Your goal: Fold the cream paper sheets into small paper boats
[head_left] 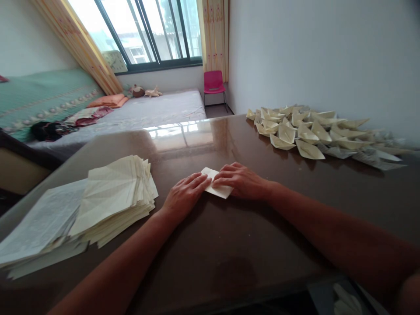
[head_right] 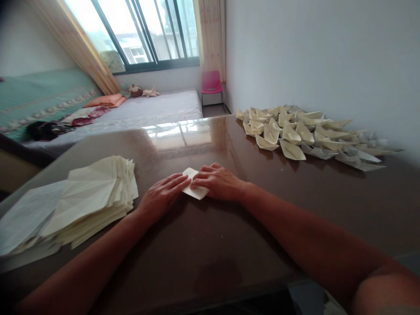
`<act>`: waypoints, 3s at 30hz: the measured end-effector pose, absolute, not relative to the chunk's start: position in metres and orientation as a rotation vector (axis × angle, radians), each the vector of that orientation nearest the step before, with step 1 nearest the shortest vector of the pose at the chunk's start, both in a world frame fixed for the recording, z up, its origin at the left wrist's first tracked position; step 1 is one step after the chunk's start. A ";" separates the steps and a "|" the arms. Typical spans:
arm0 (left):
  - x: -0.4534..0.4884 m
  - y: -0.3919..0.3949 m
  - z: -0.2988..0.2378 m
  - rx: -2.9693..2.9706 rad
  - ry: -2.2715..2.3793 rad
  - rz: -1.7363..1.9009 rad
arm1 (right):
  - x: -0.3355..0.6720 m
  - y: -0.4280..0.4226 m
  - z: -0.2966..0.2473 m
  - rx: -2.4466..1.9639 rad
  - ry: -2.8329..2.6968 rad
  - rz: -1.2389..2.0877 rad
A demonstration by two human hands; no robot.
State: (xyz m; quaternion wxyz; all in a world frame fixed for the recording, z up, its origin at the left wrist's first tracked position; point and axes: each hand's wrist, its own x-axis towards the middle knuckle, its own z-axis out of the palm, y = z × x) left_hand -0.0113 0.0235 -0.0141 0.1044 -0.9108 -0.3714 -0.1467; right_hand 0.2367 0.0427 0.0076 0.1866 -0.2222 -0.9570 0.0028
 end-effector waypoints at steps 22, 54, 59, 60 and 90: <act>-0.011 0.013 -0.003 -2.950 -1.062 -0.533 | 0.255 0.062 0.005 -0.907 -2.396 1.120; -0.001 -0.001 0.004 -2.749 -1.104 -0.551 | 0.214 0.061 -0.023 -1.460 -2.262 0.162; 0.013 -0.011 -0.017 -2.805 -1.172 -0.392 | 0.215 0.062 -0.024 -1.462 -2.245 0.165; 0.014 -0.011 -0.018 -2.811 -1.184 -0.382 | 0.214 0.062 -0.025 -1.466 -2.241 0.166; 0.015 -0.010 -0.013 -2.734 -1.285 -0.273 | 0.212 0.062 -0.024 -1.575 -2.252 0.116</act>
